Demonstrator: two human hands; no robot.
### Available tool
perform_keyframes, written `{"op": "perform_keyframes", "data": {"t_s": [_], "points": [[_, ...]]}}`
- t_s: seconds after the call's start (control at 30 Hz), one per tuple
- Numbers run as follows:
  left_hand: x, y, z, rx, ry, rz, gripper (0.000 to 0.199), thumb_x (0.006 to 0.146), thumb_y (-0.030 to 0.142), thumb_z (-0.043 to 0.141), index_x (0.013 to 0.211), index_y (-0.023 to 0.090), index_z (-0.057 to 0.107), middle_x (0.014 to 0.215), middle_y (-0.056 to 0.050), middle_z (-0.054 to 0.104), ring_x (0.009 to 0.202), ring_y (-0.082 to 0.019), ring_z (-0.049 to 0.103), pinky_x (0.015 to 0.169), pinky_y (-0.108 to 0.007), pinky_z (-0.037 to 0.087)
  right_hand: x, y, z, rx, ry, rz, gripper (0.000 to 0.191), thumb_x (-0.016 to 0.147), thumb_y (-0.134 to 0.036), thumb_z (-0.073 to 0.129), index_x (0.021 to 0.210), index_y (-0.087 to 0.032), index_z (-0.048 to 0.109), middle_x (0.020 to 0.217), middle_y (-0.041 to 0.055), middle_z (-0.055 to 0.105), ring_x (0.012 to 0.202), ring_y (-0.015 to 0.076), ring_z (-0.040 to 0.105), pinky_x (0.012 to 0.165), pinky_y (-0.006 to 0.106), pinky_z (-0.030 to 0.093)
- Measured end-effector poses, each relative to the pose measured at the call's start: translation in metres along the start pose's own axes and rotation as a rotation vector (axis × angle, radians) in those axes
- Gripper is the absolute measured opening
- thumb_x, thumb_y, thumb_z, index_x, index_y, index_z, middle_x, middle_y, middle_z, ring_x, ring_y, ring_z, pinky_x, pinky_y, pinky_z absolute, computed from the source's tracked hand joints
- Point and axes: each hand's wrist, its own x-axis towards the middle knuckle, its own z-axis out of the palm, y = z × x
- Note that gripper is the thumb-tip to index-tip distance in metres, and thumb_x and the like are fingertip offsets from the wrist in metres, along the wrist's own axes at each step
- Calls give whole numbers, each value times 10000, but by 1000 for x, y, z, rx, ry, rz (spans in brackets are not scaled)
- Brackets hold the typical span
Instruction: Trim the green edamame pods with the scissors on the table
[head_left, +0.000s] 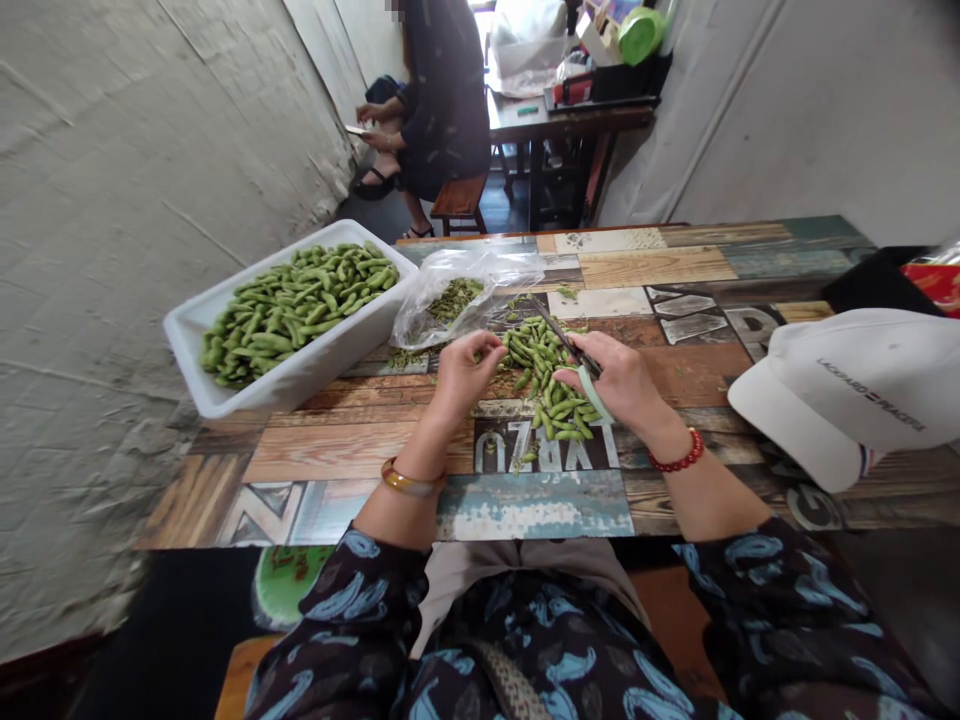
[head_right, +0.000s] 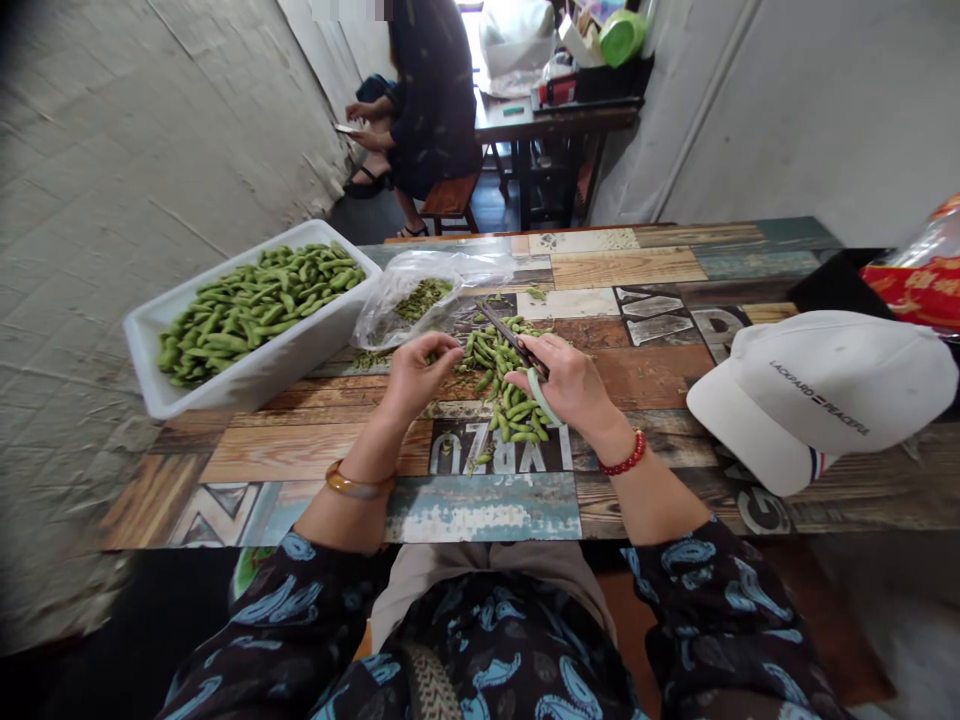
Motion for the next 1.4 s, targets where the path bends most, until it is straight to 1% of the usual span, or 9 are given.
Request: {"op": "perform_keyframes", "data": {"t_s": [0.1, 0.17, 0.33, 0.4, 0.5, 0.63, 0.77, 0.97, 1.4], "points": [[-5, 2, 9, 232, -262, 23, 103, 766, 241, 704, 707, 160, 683, 710, -40, 648, 679, -165, 548, 650, -269, 355, 0, -1, 0, 0, 8, 5, 472, 889, -548, 619, 1207, -200, 631, 950, 100, 696, 876, 263, 676, 801, 400, 561], [-9, 6, 14, 385, -358, 22, 89, 754, 249, 722, 756, 164, 694, 770, -64, 675, 721, -191, 572, 647, -279, 357, 0, -1, 0, -6, 10, 9, 464, 886, -539, 629, 1208, -206, 631, 954, 95, 697, 879, 260, 677, 800, 394, 561], [-9, 7, 12, 524, -378, 0, 55, 769, 162, 647, 808, 172, 685, 841, -77, 695, 787, -209, 599, 678, -290, 392, 0, 0, -1, -5, 6, -3, 450, 886, -518, 640, 1207, -202, 631, 957, 92, 700, 874, 254, 679, 794, 381, 559], [-5, 5, 8, 444, -305, -24, 51, 744, 129, 639, 769, 166, 664, 794, -59, 678, 760, -192, 585, 688, -285, 398, 1, 0, -2, -6, 4, -5, 444, 892, -512, 636, 1206, -197, 630, 950, 92, 702, 859, 248, 677, 785, 376, 559], [-3, 5, 0, 90, -224, -83, 67, 736, 185, 680, 727, 155, 621, 710, -13, 623, 664, -134, 525, 651, -256, 384, 1, -1, -3, -6, 6, -9, 446, 900, -512, 625, 1212, -193, 628, 941, 91, 702, 857, 244, 675, 777, 372, 561], [-6, 13, -5, -534, -274, -255, 243, 755, 340, 733, 789, 167, 566, 586, 63, 472, 481, -55, 340, 491, -207, 252, 1, -2, -3, -8, 14, -6, 449, 897, -507, 633, 1227, -204, 622, 951, 90, 704, 870, 244, 679, 794, 381, 567], [-9, 22, -5, -850, -286, -362, 336, 692, 349, 803, 800, 157, 549, 616, 56, 511, 448, -22, 316, 449, -181, 192, 0, -2, -2, -4, 17, -20, 440, 896, -494, 640, 1225, -203, 622, 951, 92, 705, 881, 248, 684, 793, 380, 569], [-8, 26, -4, -971, -299, -389, 389, 694, 347, 798, 964, 114, 642, 758, -23, 659, 452, -12, 377, 435, -166, 216, -1, -2, -1, -6, 20, -49, 445, 893, -495, 643, 1221, -196, 617, 942, 96, 704, 878, 254, 685, 790, 383, 567], [-12, 26, 2, -724, -206, -382, 341, 647, 390, 838, 818, 126, 708, 576, 42, 525, 464, -29, 354, 447, -190, 227, -1, -11, -4, 24, -112, -67, 525, 859, -511, 680, 1285, -220, 587, 1013, 87, 649, 765, 208, 624, 713, 354, 560]]}}
